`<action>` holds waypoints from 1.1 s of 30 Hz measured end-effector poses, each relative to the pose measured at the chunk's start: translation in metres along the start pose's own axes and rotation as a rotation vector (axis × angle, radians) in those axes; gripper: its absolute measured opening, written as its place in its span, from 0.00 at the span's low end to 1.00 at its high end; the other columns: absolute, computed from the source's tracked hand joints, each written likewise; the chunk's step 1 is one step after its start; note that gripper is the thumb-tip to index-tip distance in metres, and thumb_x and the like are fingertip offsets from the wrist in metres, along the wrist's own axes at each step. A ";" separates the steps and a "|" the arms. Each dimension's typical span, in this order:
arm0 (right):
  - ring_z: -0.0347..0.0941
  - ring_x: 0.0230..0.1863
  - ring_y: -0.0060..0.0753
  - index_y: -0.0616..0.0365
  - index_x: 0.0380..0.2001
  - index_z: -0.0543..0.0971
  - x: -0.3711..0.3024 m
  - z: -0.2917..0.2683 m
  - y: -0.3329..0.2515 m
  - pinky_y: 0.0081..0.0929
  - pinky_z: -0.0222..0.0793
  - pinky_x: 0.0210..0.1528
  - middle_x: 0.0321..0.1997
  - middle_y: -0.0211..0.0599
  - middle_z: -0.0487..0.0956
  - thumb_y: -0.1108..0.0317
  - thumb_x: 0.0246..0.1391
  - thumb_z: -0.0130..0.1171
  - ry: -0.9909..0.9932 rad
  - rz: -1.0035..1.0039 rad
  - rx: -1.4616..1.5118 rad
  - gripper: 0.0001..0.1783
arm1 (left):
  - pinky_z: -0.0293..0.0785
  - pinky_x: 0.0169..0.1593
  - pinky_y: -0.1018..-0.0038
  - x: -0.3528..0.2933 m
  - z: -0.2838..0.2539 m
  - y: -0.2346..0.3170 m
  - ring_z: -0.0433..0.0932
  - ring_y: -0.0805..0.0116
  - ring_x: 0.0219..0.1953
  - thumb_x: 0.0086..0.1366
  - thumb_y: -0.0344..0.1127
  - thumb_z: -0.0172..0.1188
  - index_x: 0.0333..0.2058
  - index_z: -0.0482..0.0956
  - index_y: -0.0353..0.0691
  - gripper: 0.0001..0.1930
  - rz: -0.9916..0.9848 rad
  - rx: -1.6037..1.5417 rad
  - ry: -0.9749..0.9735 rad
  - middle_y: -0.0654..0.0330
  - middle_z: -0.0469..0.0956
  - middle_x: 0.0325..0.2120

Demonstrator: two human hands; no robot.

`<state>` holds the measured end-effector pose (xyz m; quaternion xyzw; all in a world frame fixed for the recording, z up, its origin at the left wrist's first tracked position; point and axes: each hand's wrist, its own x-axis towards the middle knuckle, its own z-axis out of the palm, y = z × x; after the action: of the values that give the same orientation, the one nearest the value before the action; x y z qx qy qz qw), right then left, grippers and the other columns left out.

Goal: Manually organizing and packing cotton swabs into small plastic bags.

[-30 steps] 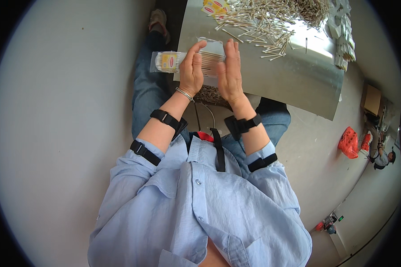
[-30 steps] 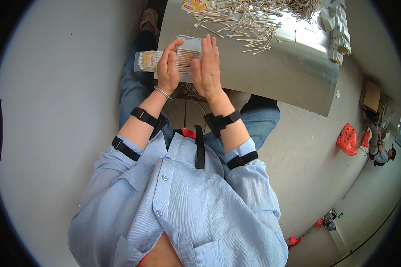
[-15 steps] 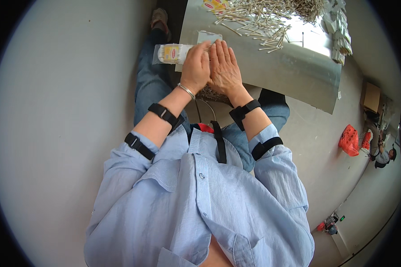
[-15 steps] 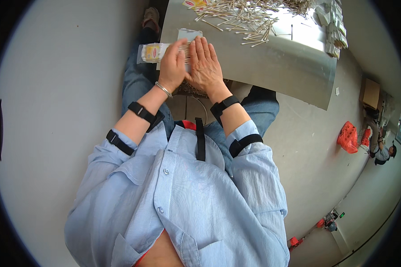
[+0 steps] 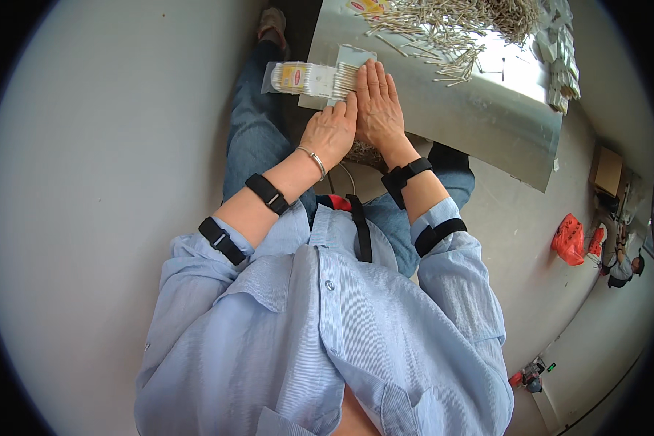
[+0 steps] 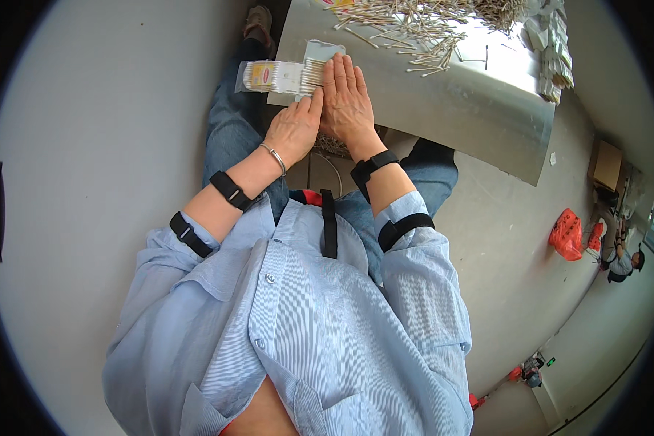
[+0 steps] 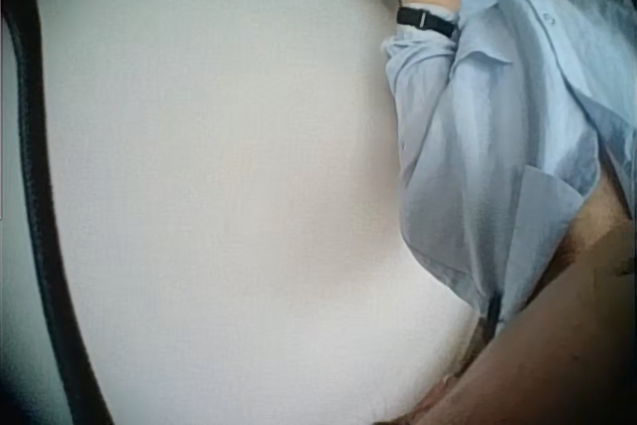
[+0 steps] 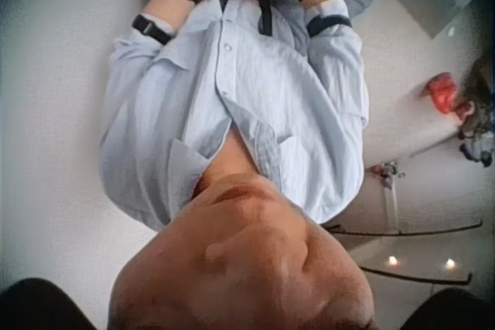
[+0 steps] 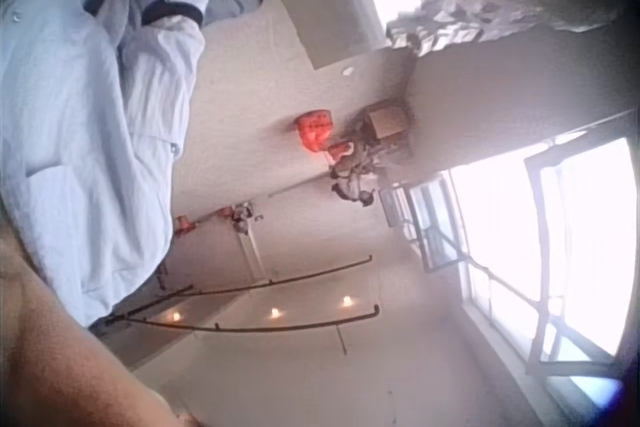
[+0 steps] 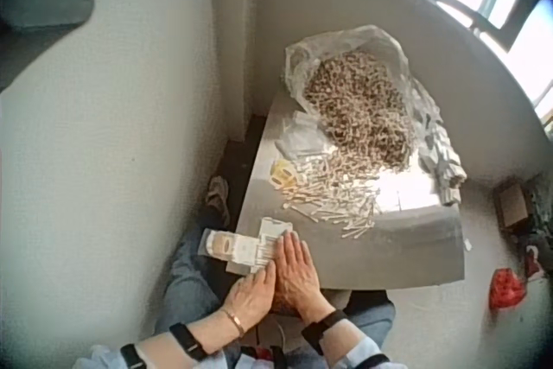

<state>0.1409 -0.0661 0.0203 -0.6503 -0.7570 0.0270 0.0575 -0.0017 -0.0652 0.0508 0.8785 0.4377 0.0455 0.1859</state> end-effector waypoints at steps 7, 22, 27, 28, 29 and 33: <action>0.36 0.75 0.48 0.66 0.67 0.48 0.000 -0.007 -0.002 0.40 0.31 0.74 0.73 0.52 0.45 0.57 0.59 0.45 -0.054 0.017 0.061 0.39 | 0.75 0.43 0.62 0.005 -0.001 -0.002 0.77 0.52 0.38 0.61 0.28 0.47 0.60 0.57 0.30 0.28 -0.018 -0.054 -0.042 0.46 0.74 0.39; 0.36 0.75 0.48 0.66 0.67 0.49 0.001 -0.007 -0.004 0.41 0.31 0.74 0.73 0.52 0.45 0.57 0.58 0.45 -0.053 0.022 0.063 0.39 | 0.75 0.46 0.56 0.018 -0.008 -0.006 0.77 0.43 0.43 0.60 0.28 0.47 0.62 0.52 0.31 0.30 -0.090 -0.231 -0.116 0.38 0.74 0.44; 0.36 0.75 0.49 0.66 0.67 0.49 0.001 -0.008 -0.003 0.41 0.31 0.74 0.73 0.52 0.46 0.57 0.58 0.45 -0.066 0.016 0.041 0.39 | 0.75 0.45 0.55 0.022 -0.007 -0.006 0.77 0.42 0.42 0.60 0.28 0.47 0.61 0.51 0.31 0.30 -0.104 -0.226 -0.136 0.37 0.74 0.44; 0.36 0.75 0.49 0.66 0.67 0.49 0.001 -0.008 -0.002 0.42 0.31 0.74 0.73 0.52 0.46 0.57 0.58 0.46 -0.063 0.013 0.044 0.39 | 0.76 0.45 0.56 0.022 -0.007 -0.006 0.77 0.42 0.42 0.60 0.28 0.47 0.61 0.51 0.30 0.30 -0.102 -0.217 -0.142 0.37 0.74 0.44; 0.36 0.75 0.49 0.66 0.67 0.49 0.000 -0.007 -0.002 0.42 0.31 0.74 0.73 0.52 0.46 0.57 0.58 0.46 -0.063 0.014 0.044 0.39 | 0.76 0.44 0.56 0.023 -0.007 -0.006 0.78 0.42 0.41 0.60 0.28 0.47 0.61 0.52 0.29 0.30 -0.100 -0.207 -0.149 0.36 0.75 0.43; 0.36 0.75 0.49 0.66 0.67 0.49 0.001 -0.007 -0.003 0.41 0.31 0.74 0.73 0.52 0.45 0.57 0.58 0.46 -0.066 0.015 0.043 0.39 | 0.76 0.44 0.56 0.024 -0.007 -0.006 0.78 0.42 0.41 0.60 0.28 0.47 0.60 0.52 0.28 0.30 -0.092 -0.185 -0.159 0.36 0.75 0.42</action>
<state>0.1388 -0.0655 0.0277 -0.6534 -0.7528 0.0650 0.0461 0.0069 -0.0417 0.0530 0.8376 0.4552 0.0072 0.3020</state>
